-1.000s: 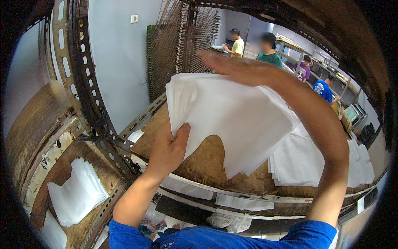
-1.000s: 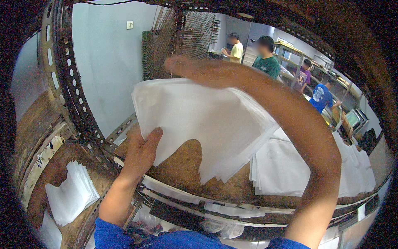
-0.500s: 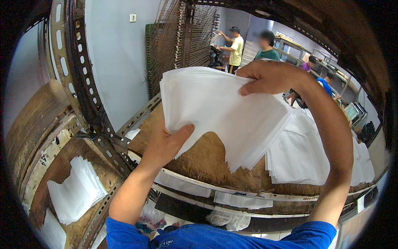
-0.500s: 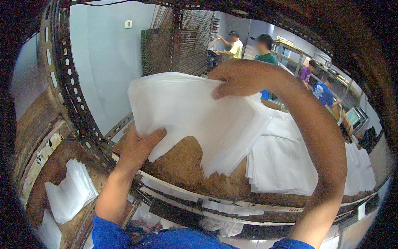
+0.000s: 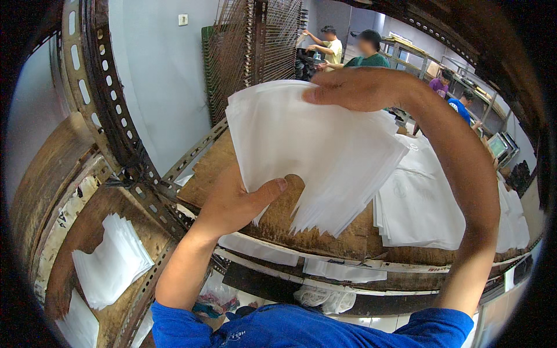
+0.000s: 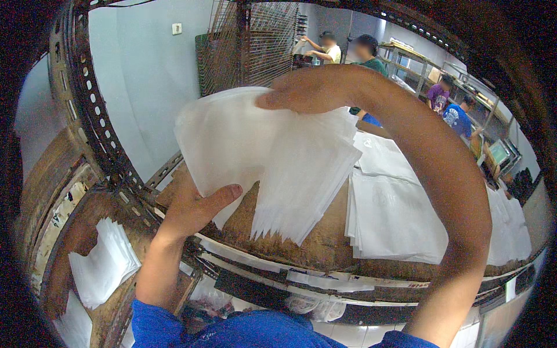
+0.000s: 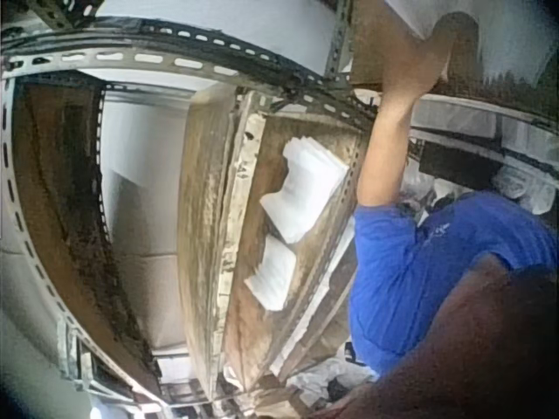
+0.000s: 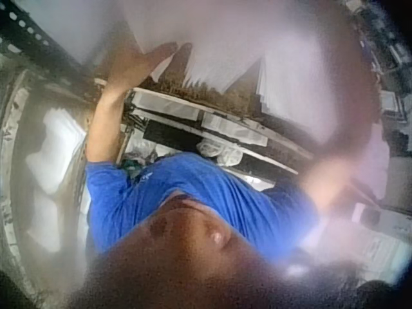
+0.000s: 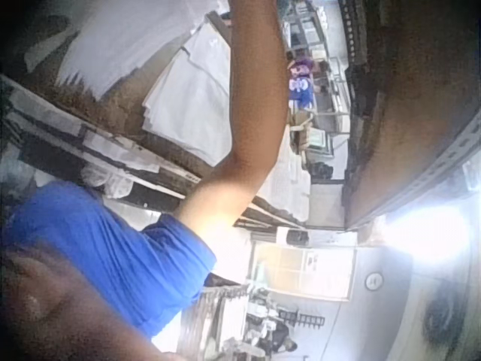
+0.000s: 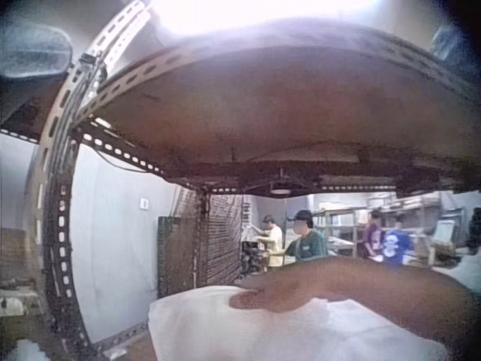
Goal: The person takes stacks of white sheets from a metal shelf, sits on the floor, and folds them into bundles. They secure each bundle with a rubber band and place the finished bundles back onto the shelf.
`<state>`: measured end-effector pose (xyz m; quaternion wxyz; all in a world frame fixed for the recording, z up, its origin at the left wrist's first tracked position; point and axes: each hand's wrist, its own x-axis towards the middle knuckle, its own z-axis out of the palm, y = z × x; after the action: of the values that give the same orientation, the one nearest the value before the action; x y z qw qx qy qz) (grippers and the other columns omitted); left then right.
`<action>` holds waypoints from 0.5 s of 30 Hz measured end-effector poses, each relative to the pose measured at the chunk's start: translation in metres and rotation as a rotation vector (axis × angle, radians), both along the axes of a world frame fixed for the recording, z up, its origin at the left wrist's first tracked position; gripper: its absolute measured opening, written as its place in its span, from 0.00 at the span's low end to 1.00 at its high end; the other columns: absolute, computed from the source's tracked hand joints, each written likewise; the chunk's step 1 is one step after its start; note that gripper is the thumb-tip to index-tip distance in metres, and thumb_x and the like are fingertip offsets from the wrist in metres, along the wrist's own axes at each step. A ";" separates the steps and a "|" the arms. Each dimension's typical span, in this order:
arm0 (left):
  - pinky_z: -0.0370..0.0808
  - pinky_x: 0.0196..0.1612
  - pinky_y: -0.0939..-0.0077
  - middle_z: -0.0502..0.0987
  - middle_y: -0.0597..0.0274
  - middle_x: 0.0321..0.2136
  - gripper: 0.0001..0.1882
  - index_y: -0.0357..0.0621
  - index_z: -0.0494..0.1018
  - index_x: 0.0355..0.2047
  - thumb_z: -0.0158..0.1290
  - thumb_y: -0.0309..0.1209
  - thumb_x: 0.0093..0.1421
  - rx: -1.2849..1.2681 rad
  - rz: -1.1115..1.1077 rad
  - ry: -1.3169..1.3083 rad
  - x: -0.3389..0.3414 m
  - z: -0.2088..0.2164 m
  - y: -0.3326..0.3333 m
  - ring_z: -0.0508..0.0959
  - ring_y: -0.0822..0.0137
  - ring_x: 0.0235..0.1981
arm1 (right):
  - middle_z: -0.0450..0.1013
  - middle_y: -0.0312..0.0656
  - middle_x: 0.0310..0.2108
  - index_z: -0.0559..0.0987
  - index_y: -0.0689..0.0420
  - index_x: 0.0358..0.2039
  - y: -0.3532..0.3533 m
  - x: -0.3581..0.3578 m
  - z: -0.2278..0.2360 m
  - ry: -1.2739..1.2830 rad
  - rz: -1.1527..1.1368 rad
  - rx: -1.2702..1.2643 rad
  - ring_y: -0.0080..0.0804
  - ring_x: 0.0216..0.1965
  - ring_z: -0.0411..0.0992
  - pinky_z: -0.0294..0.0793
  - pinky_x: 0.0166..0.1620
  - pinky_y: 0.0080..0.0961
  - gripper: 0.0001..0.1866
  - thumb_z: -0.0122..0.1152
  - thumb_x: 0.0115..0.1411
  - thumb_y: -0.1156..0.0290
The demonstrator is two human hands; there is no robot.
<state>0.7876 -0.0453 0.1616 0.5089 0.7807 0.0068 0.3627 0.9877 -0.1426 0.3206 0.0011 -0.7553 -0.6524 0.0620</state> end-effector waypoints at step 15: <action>0.71 0.46 0.74 0.78 0.58 0.39 0.14 0.34 0.71 0.46 0.52 0.26 0.61 -0.153 0.134 -0.061 0.011 -0.010 0.002 0.75 0.71 0.41 | 0.52 0.57 0.65 0.46 0.62 0.67 0.040 -0.006 -0.023 -0.036 0.089 0.215 0.51 0.65 0.53 0.51 0.67 0.38 0.53 0.22 0.58 0.26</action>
<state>0.7981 -0.0430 0.1517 0.5418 0.7260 0.0711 0.4176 0.9821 -0.1027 0.2979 0.0676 -0.7222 -0.6880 -0.0221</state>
